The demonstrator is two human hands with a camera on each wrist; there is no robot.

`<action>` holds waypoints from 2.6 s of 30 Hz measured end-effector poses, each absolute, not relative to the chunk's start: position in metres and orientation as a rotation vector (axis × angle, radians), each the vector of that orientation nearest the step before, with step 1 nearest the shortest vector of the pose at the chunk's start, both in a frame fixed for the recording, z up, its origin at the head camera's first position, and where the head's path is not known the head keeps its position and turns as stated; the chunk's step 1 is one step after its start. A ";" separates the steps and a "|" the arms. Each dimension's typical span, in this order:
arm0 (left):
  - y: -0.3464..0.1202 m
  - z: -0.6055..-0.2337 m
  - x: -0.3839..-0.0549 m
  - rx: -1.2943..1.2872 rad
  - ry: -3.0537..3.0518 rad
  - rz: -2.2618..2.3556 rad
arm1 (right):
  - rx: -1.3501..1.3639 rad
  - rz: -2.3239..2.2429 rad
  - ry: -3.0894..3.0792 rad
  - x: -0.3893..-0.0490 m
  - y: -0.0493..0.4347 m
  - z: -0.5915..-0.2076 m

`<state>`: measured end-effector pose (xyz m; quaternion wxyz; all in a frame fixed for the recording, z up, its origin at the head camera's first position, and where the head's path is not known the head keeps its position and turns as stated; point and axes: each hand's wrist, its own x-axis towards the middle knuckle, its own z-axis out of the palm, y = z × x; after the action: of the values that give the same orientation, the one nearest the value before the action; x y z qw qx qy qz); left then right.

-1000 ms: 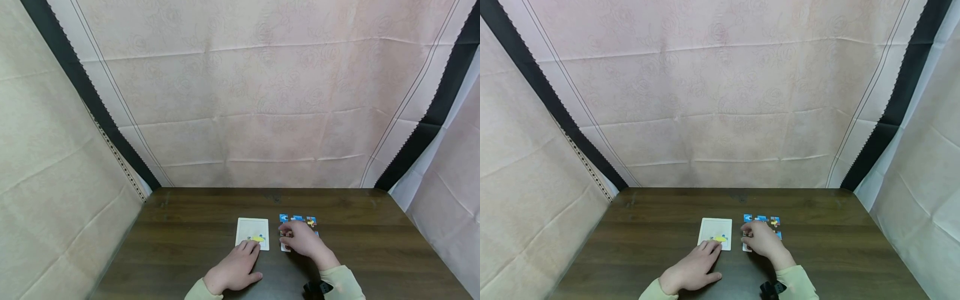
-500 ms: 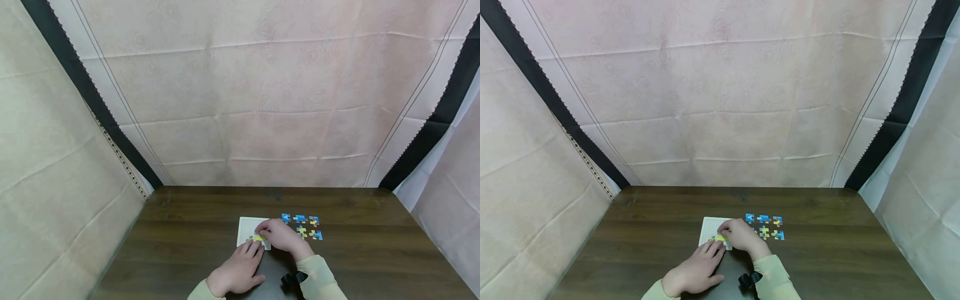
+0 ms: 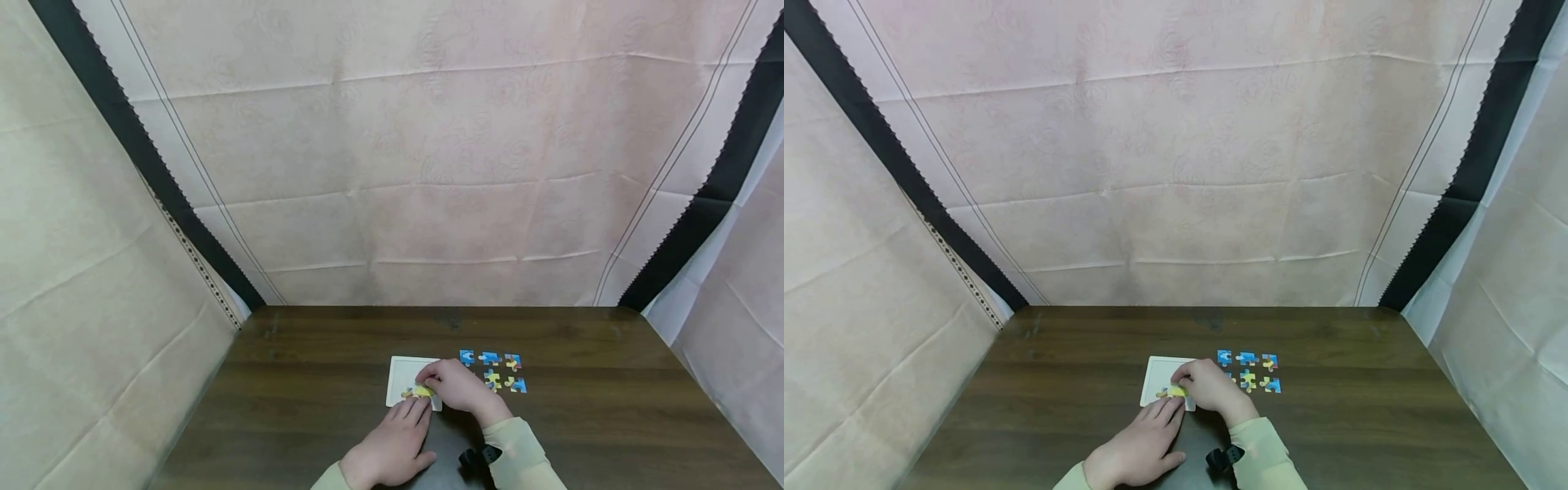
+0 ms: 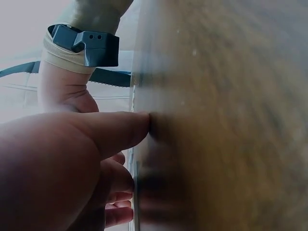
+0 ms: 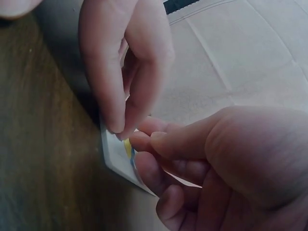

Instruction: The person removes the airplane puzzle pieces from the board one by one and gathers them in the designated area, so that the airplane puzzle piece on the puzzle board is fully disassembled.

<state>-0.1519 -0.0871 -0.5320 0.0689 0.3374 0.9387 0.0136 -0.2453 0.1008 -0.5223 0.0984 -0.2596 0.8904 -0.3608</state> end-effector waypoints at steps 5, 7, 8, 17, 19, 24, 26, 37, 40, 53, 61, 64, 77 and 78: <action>-0.086 -0.527 -0.149 1.017 2.793 0.042 | -0.755 -1.071 2.611 -0.244 0.099 -0.524; -0.085 -0.526 -0.149 1.017 2.771 0.048 | -0.760 -1.062 2.616 -0.244 0.098 -0.524; -0.085 -0.525 -0.149 1.017 2.762 0.053 | -0.770 -1.059 2.623 -0.244 0.097 -0.524; -0.089 -0.527 -0.149 1.067 2.765 0.035 | -0.789 -1.050 2.612 -0.243 0.091 -0.526; -0.090 -0.525 -0.149 1.059 2.764 0.031 | -0.797 -1.035 2.613 -0.243 0.090 -0.527; -0.090 -0.523 -0.149 1.045 2.760 0.022 | -0.807 -1.012 2.624 -0.243 0.087 -0.528; -0.090 -0.523 -0.149 1.045 2.762 0.018 | -0.809 -1.007 2.627 -0.242 0.086 -0.529; -0.090 -0.524 -0.148 1.085 2.792 -0.030 | -0.810 -0.987 2.662 -0.239 0.083 -0.531; -0.090 -0.523 -0.148 1.077 2.787 -0.021 | -0.807 -0.997 2.660 -0.239 0.083 -0.531; -0.091 -0.523 -0.148 1.089 2.799 -0.034 | -0.799 -1.044 2.609 -0.243 0.083 -0.530; -0.091 -0.524 -0.148 1.105 2.803 -0.045 | -0.821 -1.050 2.610 -0.243 0.083 -0.531; -0.091 -0.524 -0.149 1.104 2.791 -0.037 | -0.835 -1.057 2.602 -0.243 0.083 -0.532; -0.091 -0.524 -0.151 1.076 2.759 0.024 | -0.769 -1.150 2.553 -0.242 0.087 -0.530; -0.092 -0.524 -0.152 1.079 2.750 0.040 | -0.764 -1.152 2.569 -0.242 0.088 -0.529</action>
<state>-0.1520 -0.0916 -0.5244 0.0937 0.3637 0.9267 0.0135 -0.2424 0.0877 -0.5292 0.1117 -0.2603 0.8751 -0.3925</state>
